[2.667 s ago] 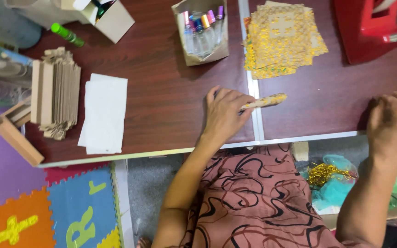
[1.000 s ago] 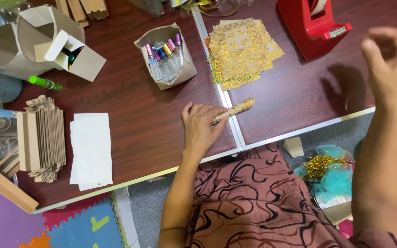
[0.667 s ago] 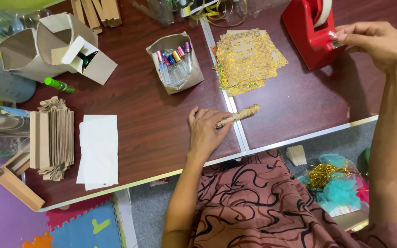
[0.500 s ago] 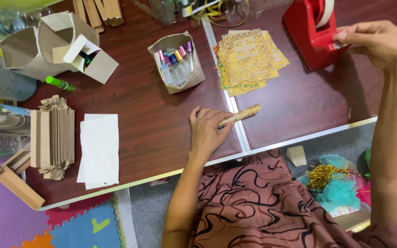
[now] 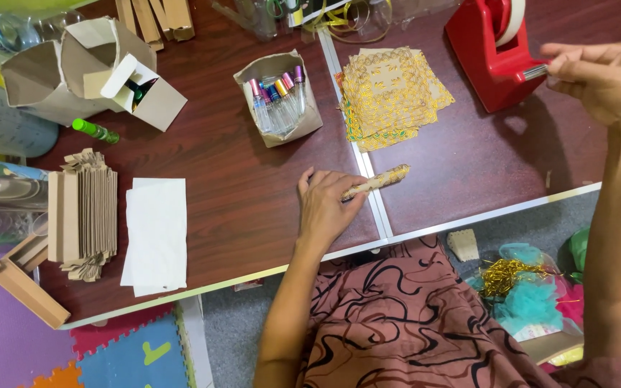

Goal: The person wraps small cylindrical objects with patterned paper, securing the edges with tape. They handle the cylinders and paper by hand, repeating the wrapping process for multiple items and placing the finished rolls on the table.

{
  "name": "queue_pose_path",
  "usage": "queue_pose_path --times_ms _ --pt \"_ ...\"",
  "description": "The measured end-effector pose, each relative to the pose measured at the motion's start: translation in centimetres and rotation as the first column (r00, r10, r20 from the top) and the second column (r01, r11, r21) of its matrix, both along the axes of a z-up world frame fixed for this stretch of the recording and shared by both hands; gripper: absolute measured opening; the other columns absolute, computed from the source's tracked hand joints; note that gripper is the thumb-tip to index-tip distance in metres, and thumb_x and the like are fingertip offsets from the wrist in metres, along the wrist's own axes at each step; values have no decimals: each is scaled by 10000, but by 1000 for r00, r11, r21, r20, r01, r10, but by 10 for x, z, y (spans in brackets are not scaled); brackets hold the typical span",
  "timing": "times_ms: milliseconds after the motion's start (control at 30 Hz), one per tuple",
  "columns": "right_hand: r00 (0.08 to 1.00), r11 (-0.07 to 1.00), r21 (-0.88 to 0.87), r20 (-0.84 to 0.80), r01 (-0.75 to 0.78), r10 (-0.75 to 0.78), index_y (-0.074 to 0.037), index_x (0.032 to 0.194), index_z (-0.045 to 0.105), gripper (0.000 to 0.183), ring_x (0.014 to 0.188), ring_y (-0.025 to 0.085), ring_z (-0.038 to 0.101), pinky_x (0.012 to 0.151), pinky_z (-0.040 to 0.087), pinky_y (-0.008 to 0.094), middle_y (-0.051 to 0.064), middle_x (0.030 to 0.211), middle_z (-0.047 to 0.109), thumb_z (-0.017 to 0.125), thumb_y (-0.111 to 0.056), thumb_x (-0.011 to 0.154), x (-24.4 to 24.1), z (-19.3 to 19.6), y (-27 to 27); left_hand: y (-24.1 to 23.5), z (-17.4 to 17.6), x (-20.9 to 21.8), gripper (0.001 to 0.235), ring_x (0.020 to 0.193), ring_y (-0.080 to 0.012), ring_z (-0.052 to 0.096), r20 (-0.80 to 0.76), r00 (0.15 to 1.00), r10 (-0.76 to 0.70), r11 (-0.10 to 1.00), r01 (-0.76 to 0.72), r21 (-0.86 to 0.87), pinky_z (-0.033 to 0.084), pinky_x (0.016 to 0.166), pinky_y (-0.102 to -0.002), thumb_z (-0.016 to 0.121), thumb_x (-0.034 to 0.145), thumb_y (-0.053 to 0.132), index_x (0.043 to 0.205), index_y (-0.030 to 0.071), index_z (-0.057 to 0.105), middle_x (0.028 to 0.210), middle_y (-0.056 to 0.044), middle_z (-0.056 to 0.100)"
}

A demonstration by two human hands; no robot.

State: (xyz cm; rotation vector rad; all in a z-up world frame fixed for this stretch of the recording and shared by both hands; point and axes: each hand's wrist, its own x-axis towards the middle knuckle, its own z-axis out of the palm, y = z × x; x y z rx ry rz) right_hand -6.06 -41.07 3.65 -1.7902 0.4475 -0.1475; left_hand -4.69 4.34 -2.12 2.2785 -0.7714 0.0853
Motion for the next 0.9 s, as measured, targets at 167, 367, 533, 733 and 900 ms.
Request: queue_pose_path --times_ms 167,367,533,733,900 --pt "1000 999 -34 -14 23 -24 -153 1040 696 46 1020 39 650 979 568 127 11 1232 707 708 -120 1010 -16 -22 2 -1 -5 1 153 971 -196 615 13 1000 16 1000 -16 3 256 1123 -476 734 886 334 1029 296 771 944 76 735" --pt "997 994 -108 71 -17 25 -157 1070 696 56 1130 49 651 1117 565 173 -10 1140 683 732 -114 1067 -20 -31 3 -1 -6 1 146 978 -200 623 15 1000 17 1000 -17 6 259 1125 -477 734 888 338 1023 296 770 966 70 747" --pt "994 991 -131 99 -24 37 -139 1073 683 89 1086 49 665 1092 609 153 -9 1150 682 753 -95 1105 -19 -41 1 -1 -6 0 137 985 -198 618 22 999 26 1000 -27 8 259 1120 -471 734 881 328 1012 301 764 978 76 746" --pt "989 971 -235 125 -42 73 -120 1149 681 60 1086 71 658 1033 551 166 9 1212 680 736 -129 1172 -11 -80 -30 0 -9 -1 141 987 -208 622 18 999 27 1000 -27 -10 268 1122 -483 728 885 321 1020 301 764 984 71 747" --pt "996 941 -337 71 -32 60 -152 1139 607 149 1001 51 607 911 469 187 -12 1139 654 710 -184 1242 -8 -116 -69 0 -13 1 179 988 -201 599 4 1000 9 1000 -9 1 252 1140 -507 726 887 339 1058 299 760 952 77 723"
